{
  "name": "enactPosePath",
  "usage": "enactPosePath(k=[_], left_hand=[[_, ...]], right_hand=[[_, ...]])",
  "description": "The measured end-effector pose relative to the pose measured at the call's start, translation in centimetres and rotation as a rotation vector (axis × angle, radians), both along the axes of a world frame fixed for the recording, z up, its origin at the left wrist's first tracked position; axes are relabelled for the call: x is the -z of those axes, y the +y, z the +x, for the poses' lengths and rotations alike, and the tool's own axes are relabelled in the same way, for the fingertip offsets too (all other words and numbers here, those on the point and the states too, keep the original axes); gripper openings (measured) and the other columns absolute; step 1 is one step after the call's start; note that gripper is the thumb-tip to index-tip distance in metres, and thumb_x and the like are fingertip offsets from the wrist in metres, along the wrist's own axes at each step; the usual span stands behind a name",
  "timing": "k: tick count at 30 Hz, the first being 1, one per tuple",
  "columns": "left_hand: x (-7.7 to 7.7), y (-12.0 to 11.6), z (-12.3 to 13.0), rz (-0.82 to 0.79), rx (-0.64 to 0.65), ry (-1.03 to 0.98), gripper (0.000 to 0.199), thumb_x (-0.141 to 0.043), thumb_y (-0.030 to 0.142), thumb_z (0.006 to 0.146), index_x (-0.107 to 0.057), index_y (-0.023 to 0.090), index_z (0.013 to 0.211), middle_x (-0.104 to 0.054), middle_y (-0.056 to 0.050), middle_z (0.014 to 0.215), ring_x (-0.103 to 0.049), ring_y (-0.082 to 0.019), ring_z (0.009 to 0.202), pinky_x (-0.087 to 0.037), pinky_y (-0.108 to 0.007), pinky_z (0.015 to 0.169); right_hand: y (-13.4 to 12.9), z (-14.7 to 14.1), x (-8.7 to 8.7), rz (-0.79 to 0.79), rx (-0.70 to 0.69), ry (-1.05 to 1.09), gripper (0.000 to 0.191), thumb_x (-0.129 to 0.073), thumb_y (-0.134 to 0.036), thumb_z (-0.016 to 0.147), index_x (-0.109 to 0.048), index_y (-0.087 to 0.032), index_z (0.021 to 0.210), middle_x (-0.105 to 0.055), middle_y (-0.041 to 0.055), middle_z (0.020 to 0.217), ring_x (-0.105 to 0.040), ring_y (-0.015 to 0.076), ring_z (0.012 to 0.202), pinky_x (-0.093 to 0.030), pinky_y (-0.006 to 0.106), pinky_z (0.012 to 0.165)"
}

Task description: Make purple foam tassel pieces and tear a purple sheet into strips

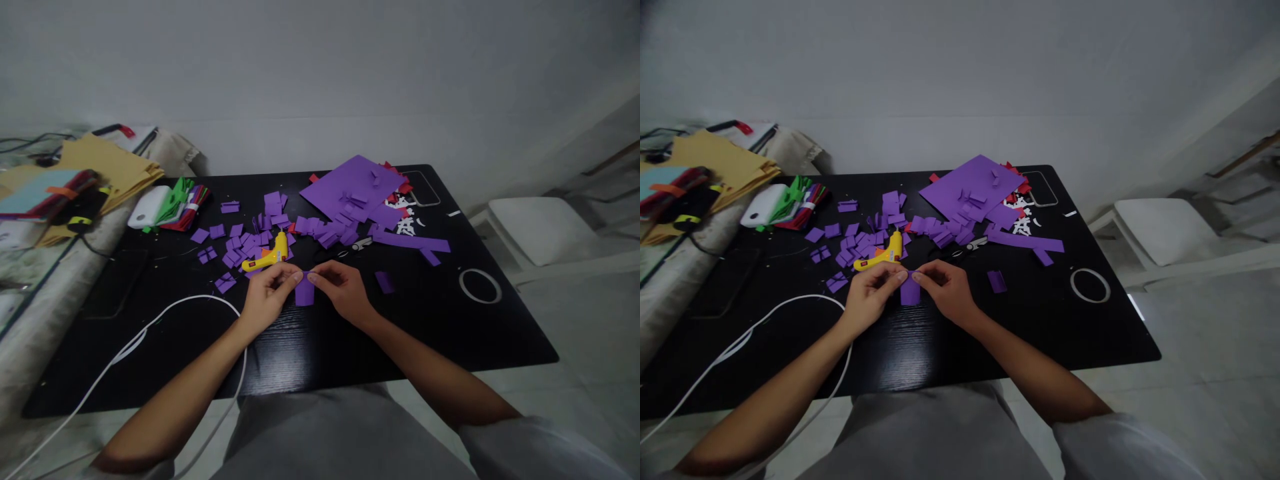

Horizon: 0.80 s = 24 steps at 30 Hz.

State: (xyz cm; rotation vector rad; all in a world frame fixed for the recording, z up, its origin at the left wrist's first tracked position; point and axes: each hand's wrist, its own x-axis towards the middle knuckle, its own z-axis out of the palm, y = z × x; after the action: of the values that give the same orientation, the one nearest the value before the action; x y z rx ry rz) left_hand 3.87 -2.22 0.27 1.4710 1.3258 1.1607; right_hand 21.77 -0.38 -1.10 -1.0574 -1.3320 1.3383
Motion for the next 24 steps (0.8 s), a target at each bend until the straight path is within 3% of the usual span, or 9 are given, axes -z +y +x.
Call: enactPosePath(k=[12,24], left_hand=[[0.79,0.14,0.0,0.068,0.11,0.108,0.016,-0.062,0.033,0.095,-0.068,0.019,0.092,-0.066,-0.001,0.082,-0.06,-0.014,0.075,-0.048,-0.026,0.073],[0.66,0.3,-0.19,0.047,0.081,0.103,0.017,-0.062,0.035,0.095,-0.066,0.019,0.09,-0.063,0.001,0.078,-0.057,-0.014,0.069,-0.046,-0.025,0.067]], right_hand=[[0.0,0.14,0.14,0.022,-0.043,-0.031,0.018,-0.076,-0.039,0.082,-0.072,-0.022,0.08,-0.072,0.0009,0.077,-0.066,0.0169,0.073,-0.054,0.03,0.072],[0.06,0.05,0.33,0.015,-0.052,-0.046,0.02,-0.07,-0.041,0.086,-0.073,-0.021,0.084,-0.074,0.0013,0.08,-0.068,0.0172,0.074,-0.056,0.03,0.073]])
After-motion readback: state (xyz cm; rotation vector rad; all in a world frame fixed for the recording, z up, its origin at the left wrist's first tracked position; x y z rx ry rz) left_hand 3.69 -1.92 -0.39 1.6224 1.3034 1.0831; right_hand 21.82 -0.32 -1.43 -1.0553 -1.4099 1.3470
